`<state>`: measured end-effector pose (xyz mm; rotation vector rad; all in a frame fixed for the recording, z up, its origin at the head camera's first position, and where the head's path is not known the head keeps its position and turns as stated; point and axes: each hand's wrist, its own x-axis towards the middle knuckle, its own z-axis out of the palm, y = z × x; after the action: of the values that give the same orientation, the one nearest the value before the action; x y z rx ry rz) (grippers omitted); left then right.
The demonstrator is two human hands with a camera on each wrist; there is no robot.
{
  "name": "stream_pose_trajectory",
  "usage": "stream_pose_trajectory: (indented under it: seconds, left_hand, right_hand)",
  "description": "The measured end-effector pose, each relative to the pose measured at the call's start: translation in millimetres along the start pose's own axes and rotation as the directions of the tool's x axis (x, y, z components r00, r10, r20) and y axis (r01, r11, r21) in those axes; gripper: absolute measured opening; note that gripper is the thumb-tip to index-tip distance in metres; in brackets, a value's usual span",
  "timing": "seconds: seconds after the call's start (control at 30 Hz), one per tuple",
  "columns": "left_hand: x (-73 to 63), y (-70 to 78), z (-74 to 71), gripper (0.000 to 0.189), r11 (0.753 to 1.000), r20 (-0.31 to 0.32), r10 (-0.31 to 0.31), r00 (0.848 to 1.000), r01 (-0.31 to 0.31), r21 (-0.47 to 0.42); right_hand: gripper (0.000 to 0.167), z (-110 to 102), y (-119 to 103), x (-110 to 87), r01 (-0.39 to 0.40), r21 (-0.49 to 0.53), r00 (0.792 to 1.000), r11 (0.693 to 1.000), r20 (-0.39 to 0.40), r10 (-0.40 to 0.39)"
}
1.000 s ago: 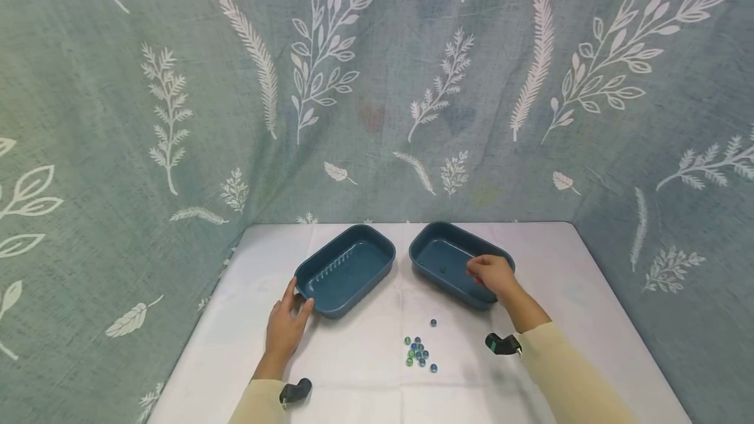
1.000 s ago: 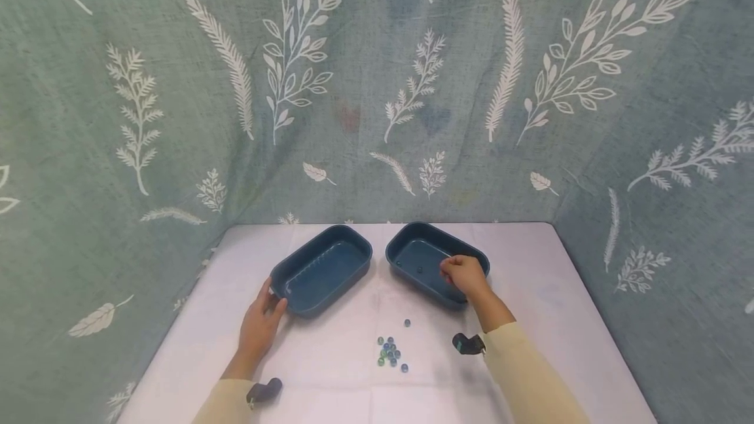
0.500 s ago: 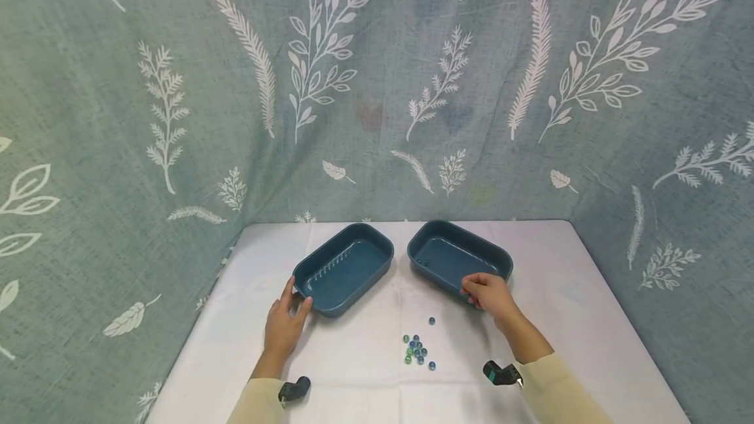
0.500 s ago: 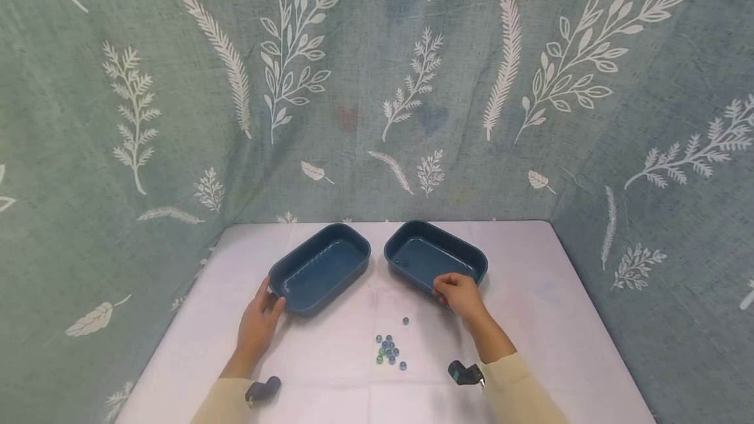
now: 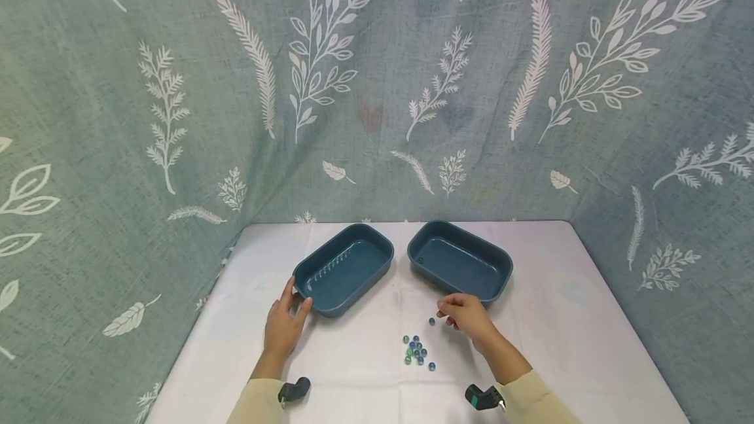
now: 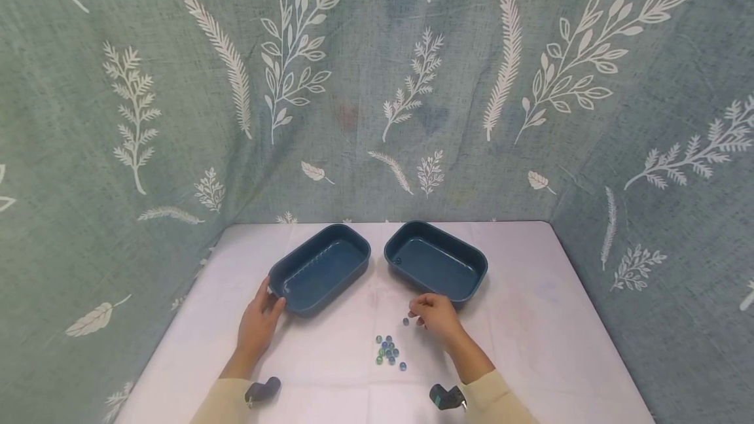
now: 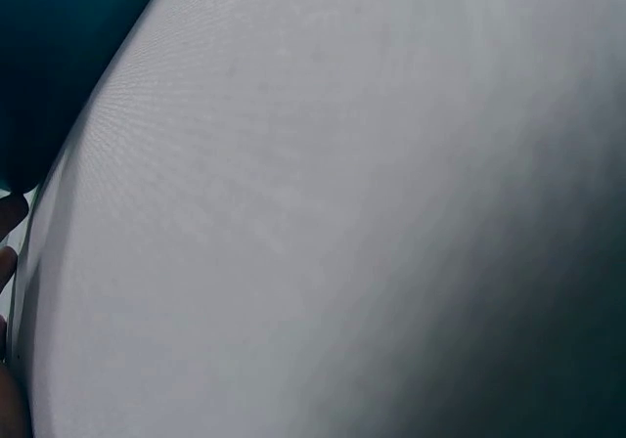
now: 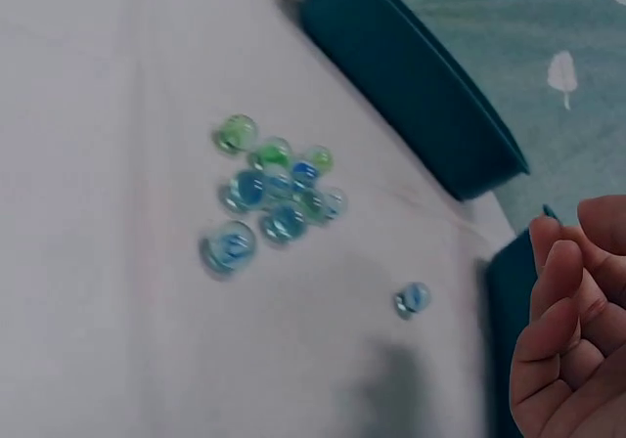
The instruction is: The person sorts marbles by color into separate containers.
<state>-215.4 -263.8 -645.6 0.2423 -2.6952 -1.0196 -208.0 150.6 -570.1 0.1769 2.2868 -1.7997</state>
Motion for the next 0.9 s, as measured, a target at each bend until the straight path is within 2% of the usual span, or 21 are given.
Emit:
stream_pose_trajectory:
  seconds: [0.3,0.53,0.9]
  left_hand:
    - [-0.6,0.4,-0.6,0.077,1.000,0.002,-0.005,1.000,0.005,0.010]
    - [-0.8,-1.5,0.1,0.075,1.000,-0.014,0.008,1.000,-0.008,0.001]
    - [-0.5,-1.3,-0.6,0.077,1.000,-0.011,0.006,1.000,-0.006,0.002]
  right_hand:
    - [0.016,24,4,-4.4,0.011,-0.031,0.996,0.999,0.084,-0.008]
    - [0.013,40,10,-2.9,0.016,-0.093,0.990,0.996,0.138,-0.003]
    - [0.007,54,14,-2.7,0.026,-0.206,0.987,0.978,0.162,0.008]
